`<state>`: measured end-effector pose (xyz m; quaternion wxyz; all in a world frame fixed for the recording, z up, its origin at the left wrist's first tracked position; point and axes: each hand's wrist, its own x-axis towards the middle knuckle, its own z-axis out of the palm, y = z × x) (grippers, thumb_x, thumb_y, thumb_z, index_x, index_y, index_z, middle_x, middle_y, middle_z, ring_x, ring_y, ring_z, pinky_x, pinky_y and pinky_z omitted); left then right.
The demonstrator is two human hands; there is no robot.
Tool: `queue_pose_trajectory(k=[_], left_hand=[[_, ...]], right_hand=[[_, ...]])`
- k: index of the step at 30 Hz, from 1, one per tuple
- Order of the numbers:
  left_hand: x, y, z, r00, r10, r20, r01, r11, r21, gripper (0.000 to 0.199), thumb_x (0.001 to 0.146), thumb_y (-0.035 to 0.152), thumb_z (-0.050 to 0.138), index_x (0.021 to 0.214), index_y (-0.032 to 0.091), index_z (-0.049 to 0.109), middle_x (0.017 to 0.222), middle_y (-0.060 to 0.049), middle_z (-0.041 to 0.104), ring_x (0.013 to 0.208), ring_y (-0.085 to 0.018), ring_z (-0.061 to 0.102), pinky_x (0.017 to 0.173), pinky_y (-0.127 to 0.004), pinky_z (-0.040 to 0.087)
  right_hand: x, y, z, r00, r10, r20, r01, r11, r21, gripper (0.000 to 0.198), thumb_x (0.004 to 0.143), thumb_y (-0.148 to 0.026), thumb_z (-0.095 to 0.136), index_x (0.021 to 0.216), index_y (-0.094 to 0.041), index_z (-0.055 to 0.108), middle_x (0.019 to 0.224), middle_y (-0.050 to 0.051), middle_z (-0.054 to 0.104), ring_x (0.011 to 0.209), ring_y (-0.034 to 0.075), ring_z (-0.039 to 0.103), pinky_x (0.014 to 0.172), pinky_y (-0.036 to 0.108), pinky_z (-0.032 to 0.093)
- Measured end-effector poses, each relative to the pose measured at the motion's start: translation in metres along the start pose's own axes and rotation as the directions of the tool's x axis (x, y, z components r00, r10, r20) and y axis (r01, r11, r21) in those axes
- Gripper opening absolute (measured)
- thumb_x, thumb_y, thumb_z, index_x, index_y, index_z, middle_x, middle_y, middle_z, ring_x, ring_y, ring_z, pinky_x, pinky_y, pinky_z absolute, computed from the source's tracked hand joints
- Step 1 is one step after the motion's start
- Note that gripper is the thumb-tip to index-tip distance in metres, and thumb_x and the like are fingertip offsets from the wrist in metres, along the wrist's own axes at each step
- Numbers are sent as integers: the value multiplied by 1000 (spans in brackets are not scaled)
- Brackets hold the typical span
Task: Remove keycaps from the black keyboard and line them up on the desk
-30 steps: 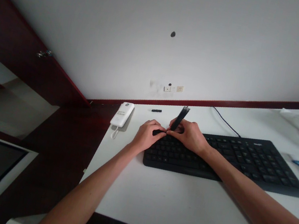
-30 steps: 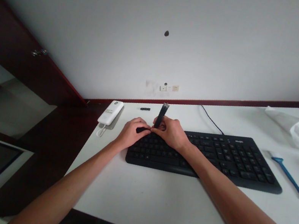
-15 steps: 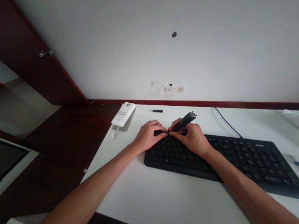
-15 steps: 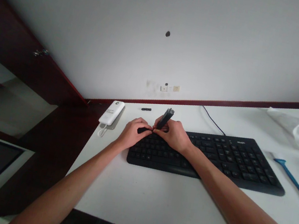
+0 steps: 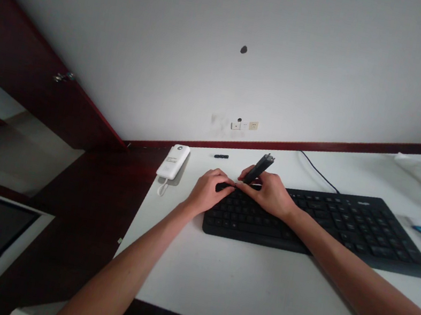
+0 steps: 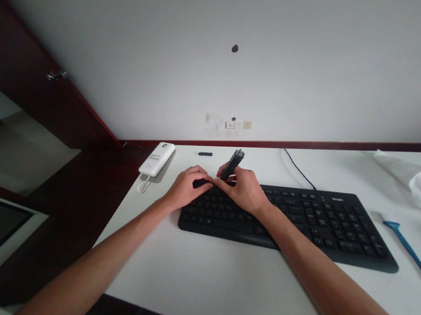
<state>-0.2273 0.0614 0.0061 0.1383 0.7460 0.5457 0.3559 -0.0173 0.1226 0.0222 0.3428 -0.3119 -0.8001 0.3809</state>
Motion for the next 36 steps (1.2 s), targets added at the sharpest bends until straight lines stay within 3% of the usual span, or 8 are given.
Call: queue_pose_trajectory(k=[5, 10, 15, 22, 28, 32, 36], left_hand=[[0, -1, 0, 1000, 3, -14, -3, 999, -35, 6, 93, 23, 73, 98, 22, 77, 97, -3, 68, 98, -19, 66, 93, -35, 52], [-1, -1, 1, 1000, 12, -9, -12, 999, -31, 6, 92, 21, 73, 98, 22, 77, 96, -2, 68, 98, -19, 65, 93, -35, 51], [0, -3, 2, 1000, 8, -14, -9, 999, -37, 6, 92, 22, 74, 98, 23, 77, 97, -3, 67, 98, -20, 65, 93, -36, 52], [0, -4, 2, 1000, 25, -12, -26, 998, -60, 8, 92, 23, 74, 100, 23, 76, 97, -2, 66, 97, -19, 64, 92, -35, 51], [0, -5, 2, 1000, 16, -16, -17, 998, -64, 5, 93, 25, 73, 94, 21, 74, 97, -3, 64, 96, -19, 64, 87, -33, 51], [-1, -4, 2, 1000, 8, -10, -9, 997, -74, 5, 92, 23, 75, 96, 22, 76, 98, -3, 65, 97, -19, 65, 90, -32, 51], [-1, -2, 2, 1000, 12, -6, -12, 997, -74, 6, 91, 20, 74, 96, 23, 76, 96, -2, 65, 95, -19, 65, 89, -33, 51]], right_hand=[[-1, -5, -2, 999, -26, -32, 23, 995, -93, 29, 100, -46, 55, 96, -21, 69, 93, 5, 74, 86, 22, 68, 78, 33, 52], [-2, -4, -2, 999, 44, -13, -45, 981, -187, 36, 100, -51, 53, 91, -21, 71, 73, 0, 69, 65, 19, 60, 66, 31, 43], [0, -6, 0, 988, 142, -57, -147, 983, -107, 37, 96, -54, 59, 86, -22, 74, 69, 0, 72, 66, 19, 64, 69, 30, 45], [2, -19, 6, 971, 233, -55, -236, 969, -67, 33, 95, -46, 60, 74, -22, 70, 69, 0, 72, 66, 18, 66, 69, 30, 47], [5, -19, 13, 980, 161, 121, -158, 987, -33, 33, 98, -37, 52, 73, -22, 67, 64, -1, 69, 59, 15, 63, 65, 28, 46], [4, -13, 19, 982, 187, 36, -188, 981, 40, 34, 97, -32, 49, 67, -21, 61, 60, -2, 65, 57, 14, 60, 61, 26, 45], [2, -8, 22, 978, 205, 43, -209, 965, 157, 32, 96, -31, 49, 68, -21, 60, 61, -2, 64, 56, 12, 58, 56, 24, 44]])
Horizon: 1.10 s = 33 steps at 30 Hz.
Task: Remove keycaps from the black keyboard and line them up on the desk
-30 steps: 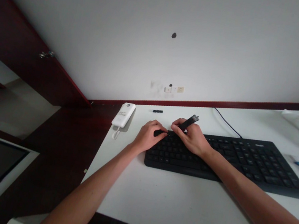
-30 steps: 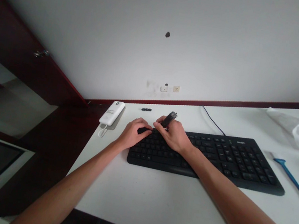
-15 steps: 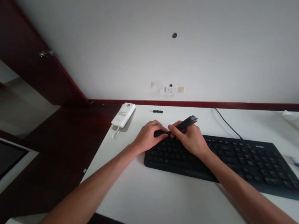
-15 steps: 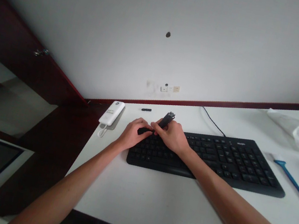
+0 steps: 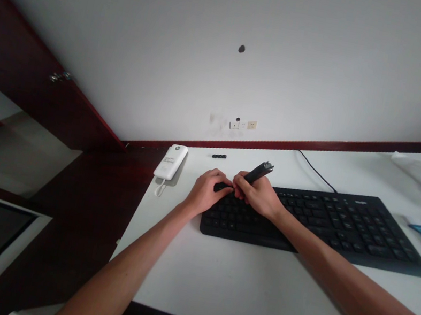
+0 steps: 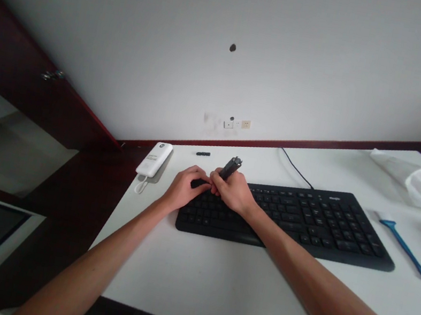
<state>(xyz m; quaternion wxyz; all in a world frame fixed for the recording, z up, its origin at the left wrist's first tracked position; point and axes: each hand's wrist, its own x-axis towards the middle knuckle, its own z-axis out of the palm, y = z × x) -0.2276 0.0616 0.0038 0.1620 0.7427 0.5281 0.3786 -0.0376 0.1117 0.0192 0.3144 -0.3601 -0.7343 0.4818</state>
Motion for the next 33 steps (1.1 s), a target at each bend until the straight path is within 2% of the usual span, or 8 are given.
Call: queue_pose_trajectory(k=[8, 13, 18, 22, 27, 30, 33], left_hand=[[0, -1, 1, 1000, -21, -16, 21, 1000, 6, 6, 90, 21, 77, 95, 23, 76, 96, -2, 67, 95, -19, 66, 90, -33, 51], [0, 0, 0, 1000, -9, -13, 9, 1000, 20, 6, 90, 21, 76, 96, 23, 76, 95, -2, 68, 95, -19, 66, 89, -34, 52], [1, 2, 0, 999, 15, -31, -13, 998, 60, 5, 92, 24, 75, 96, 23, 76, 95, -2, 68, 94, -19, 66, 90, -35, 52], [2, 3, -3, 995, 17, -95, -11, 998, 66, 5, 93, 23, 71, 97, 22, 74, 99, -4, 69, 99, -19, 65, 92, -35, 52], [2, -5, -10, 978, -110, -179, 108, 994, -20, 8, 93, 25, 67, 98, 21, 71, 98, -2, 73, 87, -16, 67, 84, -31, 53], [2, -15, -11, 964, -201, -176, 190, 979, -77, 9, 91, 26, 68, 97, 21, 71, 93, 0, 73, 80, -15, 66, 80, -29, 53], [2, -25, -8, 958, -244, -153, 226, 966, -123, 9, 89, 28, 71, 94, 21, 73, 89, 0, 73, 77, -14, 64, 77, -28, 52]], right_hand=[[-3, -7, -2, 998, 56, -34, -48, 976, 211, 34, 95, -31, 47, 64, -21, 55, 61, -1, 57, 53, 12, 52, 46, 23, 41], [-5, -9, -2, 999, -11, -53, 20, 985, 169, 35, 97, -32, 49, 64, -20, 56, 60, -1, 56, 51, 10, 49, 46, 23, 39], [-7, -6, -1, 979, -49, -197, 99, 964, 249, 35, 99, -42, 51, 73, -20, 58, 64, -1, 56, 53, 11, 49, 46, 23, 38], [-7, -5, -3, 966, -25, -257, 96, 959, 267, 33, 97, -47, 56, 77, -21, 60, 67, -1, 59, 56, 12, 50, 49, 25, 40], [-7, -4, -6, 978, -7, -211, 62, 964, 258, 34, 96, -52, 55, 92, -21, 68, 79, 2, 65, 64, 14, 56, 57, 27, 46], [-8, -3, -6, 981, -32, -189, 73, 973, 218, 39, 99, -54, 50, 96, -21, 71, 82, 3, 65, 71, 16, 60, 65, 28, 50], [-9, -2, -5, 978, -41, -204, 70, 988, 134, 42, 102, -52, 44, 98, -23, 74, 91, 3, 67, 79, 18, 63, 76, 33, 53]])
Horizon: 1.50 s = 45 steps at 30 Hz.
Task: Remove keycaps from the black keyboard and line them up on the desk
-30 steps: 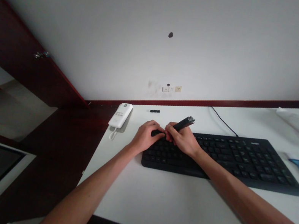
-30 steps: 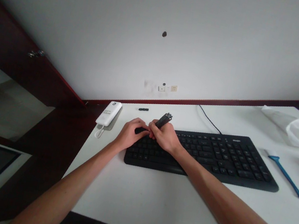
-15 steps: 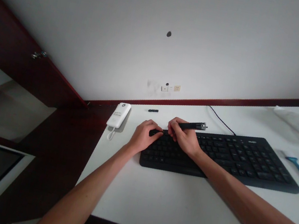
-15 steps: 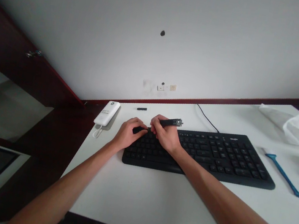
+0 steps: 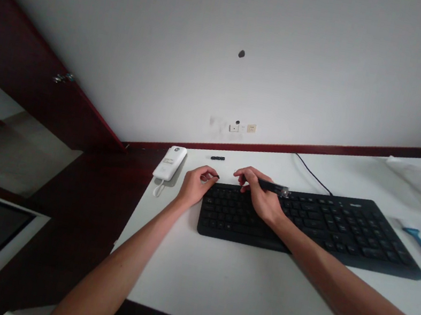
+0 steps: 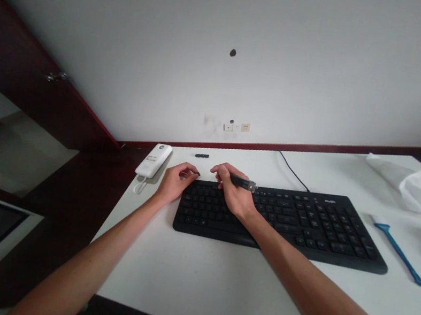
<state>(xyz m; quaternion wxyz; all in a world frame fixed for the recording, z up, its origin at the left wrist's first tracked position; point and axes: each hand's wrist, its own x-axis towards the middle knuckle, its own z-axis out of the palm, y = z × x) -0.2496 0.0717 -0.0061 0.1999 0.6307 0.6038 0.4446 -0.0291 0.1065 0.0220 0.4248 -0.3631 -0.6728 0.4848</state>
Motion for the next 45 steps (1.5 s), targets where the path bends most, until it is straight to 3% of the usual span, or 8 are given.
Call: queue_pose_trajectory(k=[4, 7, 10, 16, 26, 32, 40, 45], left_hand=[[3, -10, 3, 1000, -21, 0, 21, 998, -67, 13, 87, 32, 73, 93, 20, 76, 89, 0, 74, 75, -15, 62, 74, -28, 49], [5, -11, 3, 999, -35, 9, 36, 988, -148, 18, 87, 36, 75, 94, 19, 77, 93, -2, 75, 80, -16, 65, 77, -28, 50], [4, -5, 3, 999, -27, 43, 37, 970, -241, 23, 87, 39, 76, 97, 18, 77, 97, -5, 76, 86, -18, 68, 82, -30, 52], [-1, 13, 2, 990, 48, 134, 9, 919, -394, 25, 87, 37, 78, 100, 17, 74, 100, -7, 75, 93, -19, 70, 85, -30, 52], [-3, 11, 4, 978, 71, 197, 2, 936, -351, 24, 87, 39, 77, 90, 15, 73, 88, -4, 73, 79, -15, 64, 73, -26, 46], [2, 1, 0, 993, 118, 26, -108, 961, -254, 33, 89, 39, 75, 116, 21, 68, 126, -7, 66, 98, -17, 62, 75, -25, 48], [13, -24, -11, 994, 106, -36, -105, 994, 37, 17, 86, 22, 72, 103, 20, 72, 112, -6, 64, 88, -15, 59, 76, -26, 49], [10, -22, -8, 993, 117, -3, -116, 985, 129, 10, 87, 21, 71, 96, 20, 74, 107, -6, 63, 98, -18, 62, 88, -31, 51]], right_hand=[[-1, 1, -2, 977, -188, -98, 175, 976, -128, 30, 98, -31, 48, 88, -24, 75, 101, 5, 68, 101, 24, 64, 98, 39, 48], [-1, 1, -5, 932, -330, -146, 300, 933, -198, 24, 88, -13, 51, 81, -24, 71, 95, 6, 67, 98, 24, 65, 93, 39, 50], [0, 0, -8, 921, -388, -22, 364, 881, -304, 27, 86, -8, 51, 89, -24, 73, 100, 7, 66, 93, 23, 66, 85, 36, 51], [2, 0, -8, 934, -320, 159, 357, 821, -446, 28, 95, -32, 64, 122, -28, 71, 113, 7, 70, 88, 22, 68, 77, 34, 53], [2, 0, -7, 910, -275, 309, 389, 822, -415, 23, 89, -21, 64, 109, -26, 74, 104, 5, 76, 91, 22, 71, 82, 33, 52], [12, -2, -14, 928, -232, 292, 346, 830, -438, 27, 78, -16, 65, 101, -24, 76, 101, 3, 78, 87, 21, 70, 83, 33, 52], [81, 37, -50, 986, -18, 165, 122, 752, -648, 29, 77, -39, 71, 96, -20, 81, 78, 1, 76, 70, 19, 64, 67, 30, 46], [129, 49, -41, 982, 97, 164, 36, 751, -660, 33, 72, -40, 74, 95, -18, 83, 69, 0, 73, 66, 18, 62, 60, 29, 42]])
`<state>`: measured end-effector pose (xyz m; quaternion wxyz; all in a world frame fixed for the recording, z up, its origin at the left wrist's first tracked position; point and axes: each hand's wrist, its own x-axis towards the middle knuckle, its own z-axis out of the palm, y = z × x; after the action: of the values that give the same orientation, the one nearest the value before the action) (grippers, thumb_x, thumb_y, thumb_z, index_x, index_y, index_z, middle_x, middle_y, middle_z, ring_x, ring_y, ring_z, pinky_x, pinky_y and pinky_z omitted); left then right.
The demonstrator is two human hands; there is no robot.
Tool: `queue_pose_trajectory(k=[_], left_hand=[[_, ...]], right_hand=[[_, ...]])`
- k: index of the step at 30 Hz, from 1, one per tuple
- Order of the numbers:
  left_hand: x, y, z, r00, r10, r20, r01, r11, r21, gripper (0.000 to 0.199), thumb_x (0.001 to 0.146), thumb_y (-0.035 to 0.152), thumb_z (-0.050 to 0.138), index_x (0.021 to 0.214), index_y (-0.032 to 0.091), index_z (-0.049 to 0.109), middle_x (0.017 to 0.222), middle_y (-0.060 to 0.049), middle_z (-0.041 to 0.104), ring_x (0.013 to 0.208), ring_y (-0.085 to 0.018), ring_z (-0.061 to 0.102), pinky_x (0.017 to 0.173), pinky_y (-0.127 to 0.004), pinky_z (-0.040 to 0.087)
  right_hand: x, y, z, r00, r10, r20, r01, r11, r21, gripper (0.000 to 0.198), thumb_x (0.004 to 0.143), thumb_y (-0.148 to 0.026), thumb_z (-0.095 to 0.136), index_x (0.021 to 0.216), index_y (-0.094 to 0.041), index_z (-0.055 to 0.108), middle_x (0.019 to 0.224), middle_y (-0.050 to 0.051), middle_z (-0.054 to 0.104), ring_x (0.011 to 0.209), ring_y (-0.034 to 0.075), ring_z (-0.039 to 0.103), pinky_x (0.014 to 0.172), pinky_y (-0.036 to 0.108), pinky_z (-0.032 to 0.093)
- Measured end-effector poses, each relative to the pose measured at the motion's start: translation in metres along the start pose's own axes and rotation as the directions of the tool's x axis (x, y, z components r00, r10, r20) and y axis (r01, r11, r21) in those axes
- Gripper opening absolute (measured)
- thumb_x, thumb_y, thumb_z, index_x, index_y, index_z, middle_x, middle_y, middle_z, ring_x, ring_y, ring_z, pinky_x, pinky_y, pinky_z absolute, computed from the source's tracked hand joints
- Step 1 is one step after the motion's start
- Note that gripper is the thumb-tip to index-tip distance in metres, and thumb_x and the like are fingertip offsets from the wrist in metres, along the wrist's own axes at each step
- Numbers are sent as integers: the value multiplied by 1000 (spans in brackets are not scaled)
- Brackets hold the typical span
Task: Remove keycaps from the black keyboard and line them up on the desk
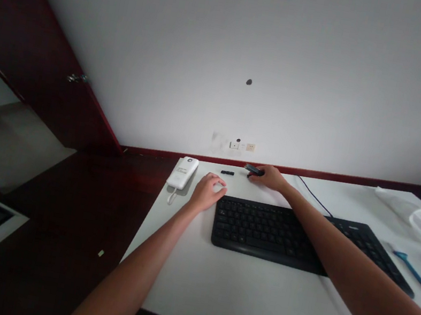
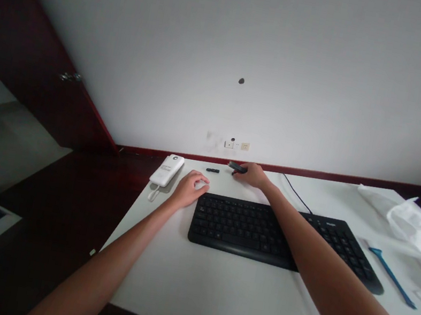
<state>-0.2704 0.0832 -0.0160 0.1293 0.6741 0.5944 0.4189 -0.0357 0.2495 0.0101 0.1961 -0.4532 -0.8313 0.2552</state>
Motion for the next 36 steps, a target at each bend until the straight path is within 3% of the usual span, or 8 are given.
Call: queue_pose_trajectory(k=[4, 13, 24, 30, 36], left_hand=[[1, 0, 1, 999, -23, -37, 22, 1000, -20, 10, 88, 17, 67, 96, 20, 72, 104, -5, 63, 94, -17, 63, 90, -32, 51], [0, 6, 8, 999, -14, -38, 17, 996, 91, 9, 88, 14, 67, 93, 21, 72, 104, -6, 65, 104, -23, 62, 98, -38, 49], [-1, 14, 9, 999, -31, -37, 34, 995, 91, 12, 90, 11, 66, 92, 21, 72, 104, -4, 66, 106, -21, 63, 100, -36, 49], [-2, 12, 9, 999, -27, -37, 30, 997, 78, 11, 90, 13, 66, 93, 21, 72, 104, -4, 66, 105, -22, 63, 98, -36, 49], [-2, 9, 10, 999, -20, -33, 22, 997, 70, 12, 90, 13, 65, 94, 22, 72, 103, -4, 66, 105, -22, 62, 98, -37, 49]], right_hand=[[18, -9, 9, 997, -42, 58, 41, 999, 15, 29, 70, -39, 76, 89, -19, 83, 67, -2, 71, 65, 16, 60, 61, 28, 41], [15, -13, 23, 993, -114, 9, 114, 993, -25, 30, 77, -43, 71, 94, -21, 82, 78, 1, 76, 71, 20, 65, 65, 30, 44], [16, -13, 26, 991, -133, -20, 133, 991, -16, 29, 77, -41, 75, 98, -23, 83, 85, 3, 79, 77, 22, 70, 68, 30, 48], [12, -9, 25, 997, -69, -30, 68, 997, -31, 26, 79, -41, 74, 95, -23, 84, 73, 2, 77, 73, 23, 71, 64, 30, 46], [13, -10, 27, 994, -97, -43, 95, 995, -41, 25, 80, -39, 75, 95, -22, 85, 71, 3, 77, 69, 23, 71, 63, 30, 47]])
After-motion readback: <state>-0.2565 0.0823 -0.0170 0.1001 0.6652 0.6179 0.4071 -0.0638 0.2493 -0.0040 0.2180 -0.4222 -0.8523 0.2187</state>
